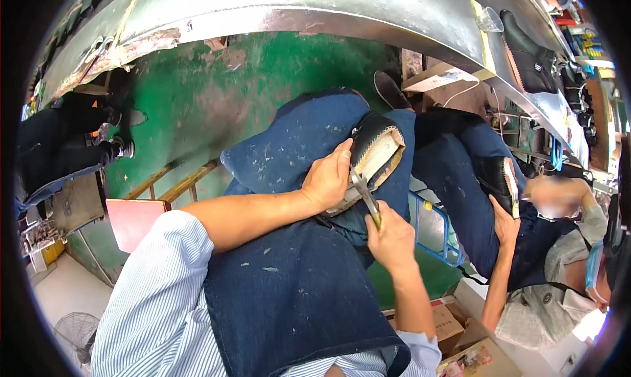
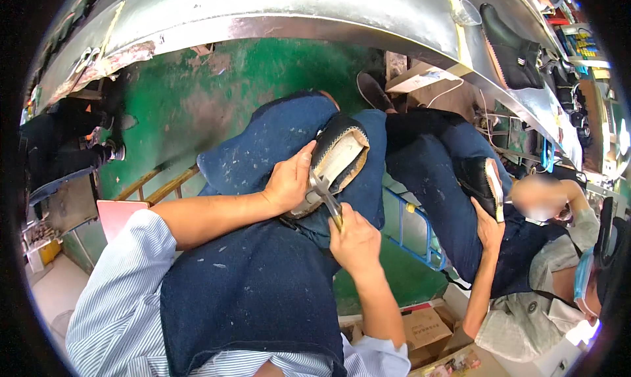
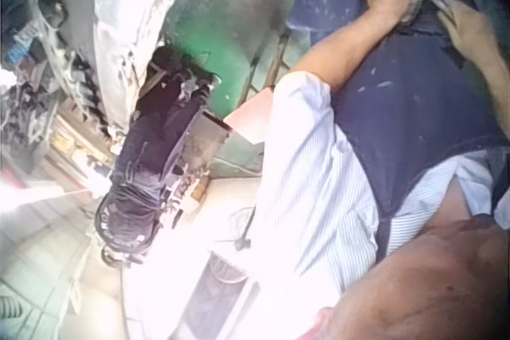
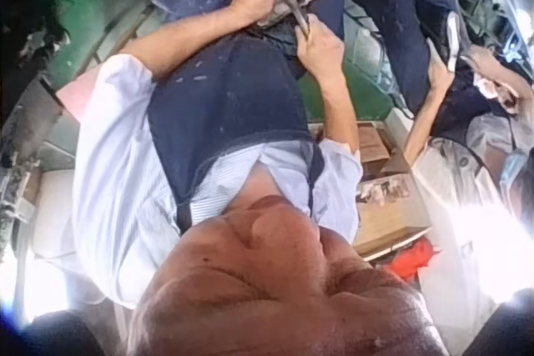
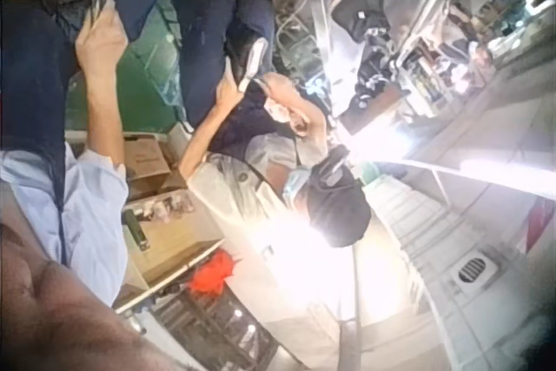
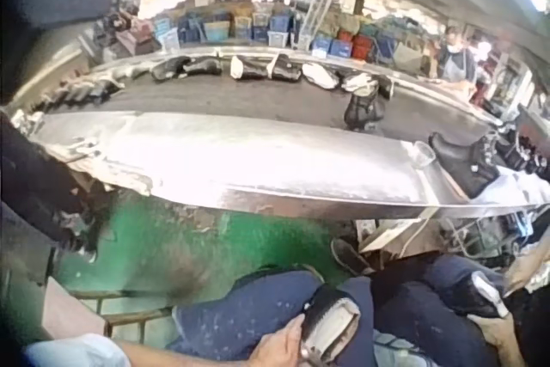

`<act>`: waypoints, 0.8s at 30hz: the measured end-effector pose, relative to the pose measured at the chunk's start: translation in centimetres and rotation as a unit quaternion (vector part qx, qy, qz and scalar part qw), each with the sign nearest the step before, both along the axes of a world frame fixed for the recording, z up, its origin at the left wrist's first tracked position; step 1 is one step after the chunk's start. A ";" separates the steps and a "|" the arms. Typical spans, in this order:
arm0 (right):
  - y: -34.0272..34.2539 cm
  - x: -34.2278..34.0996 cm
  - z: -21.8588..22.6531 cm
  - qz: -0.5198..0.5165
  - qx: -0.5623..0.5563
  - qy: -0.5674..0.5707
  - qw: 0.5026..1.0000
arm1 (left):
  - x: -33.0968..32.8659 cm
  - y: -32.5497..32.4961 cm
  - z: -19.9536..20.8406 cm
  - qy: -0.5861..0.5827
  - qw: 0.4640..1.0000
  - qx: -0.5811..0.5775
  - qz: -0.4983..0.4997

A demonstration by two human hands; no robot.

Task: Pulling the shoe upper over a shoe last using lasting pliers and a hammer to secure it during the manufacturing process.

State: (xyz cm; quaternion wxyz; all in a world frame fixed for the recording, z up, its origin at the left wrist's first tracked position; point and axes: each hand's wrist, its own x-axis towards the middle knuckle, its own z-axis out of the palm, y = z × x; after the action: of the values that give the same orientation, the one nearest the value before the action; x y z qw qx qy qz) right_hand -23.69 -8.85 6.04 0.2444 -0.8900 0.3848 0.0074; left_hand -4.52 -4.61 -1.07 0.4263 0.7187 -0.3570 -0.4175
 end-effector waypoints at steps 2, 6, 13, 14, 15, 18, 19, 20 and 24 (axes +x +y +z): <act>-1.3 -0.6 1.1 -0.024 0.169 0.046 0.984 | -0.2 0.4 -0.7 -0.024 0.999 -0.042 0.003; -3.2 -1.4 1.2 0.012 0.153 0.008 0.988 | -0.1 0.5 -1.5 -0.082 0.990 -0.116 -0.011; -4.6 0.6 -3.9 0.011 -0.076 -0.014 0.997 | 0.7 0.5 -1.4 -0.119 0.987 -0.067 -0.081; -4.1 0.5 -5.2 -0.028 -0.057 -0.077 0.995 | 0.8 0.4 -1.4 -0.144 0.981 -0.060 -0.117; -3.6 0.7 -5.6 -0.063 -0.035 -0.139 0.988 | 0.9 0.4 -1.3 -0.167 0.973 -0.051 -0.148; -5.3 -0.4 -3.9 -0.079 0.105 -0.072 0.989 | 1.5 0.1 -0.1 -0.196 0.963 -0.018 -0.185; -6.4 -0.5 -2.3 -0.086 0.241 -0.003 0.967 | 2.0 -0.2 0.5 -0.202 0.955 0.021 -0.216; -7.6 0.5 0.2 -0.186 0.425 0.050 0.884 | 2.2 -0.2 0.6 -0.199 0.954 0.023 -0.222; -8.1 2.4 1.6 -0.078 0.176 -0.101 0.976 | 2.6 -1.1 1.0 -0.207 0.942 0.049 -0.261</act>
State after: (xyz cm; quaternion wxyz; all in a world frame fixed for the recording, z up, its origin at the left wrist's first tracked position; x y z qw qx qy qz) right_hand -21.27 -16.98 7.67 0.4349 -0.7962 0.4192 -0.0336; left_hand -1.88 -5.67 -0.06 0.1831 0.6913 -0.5912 -0.3729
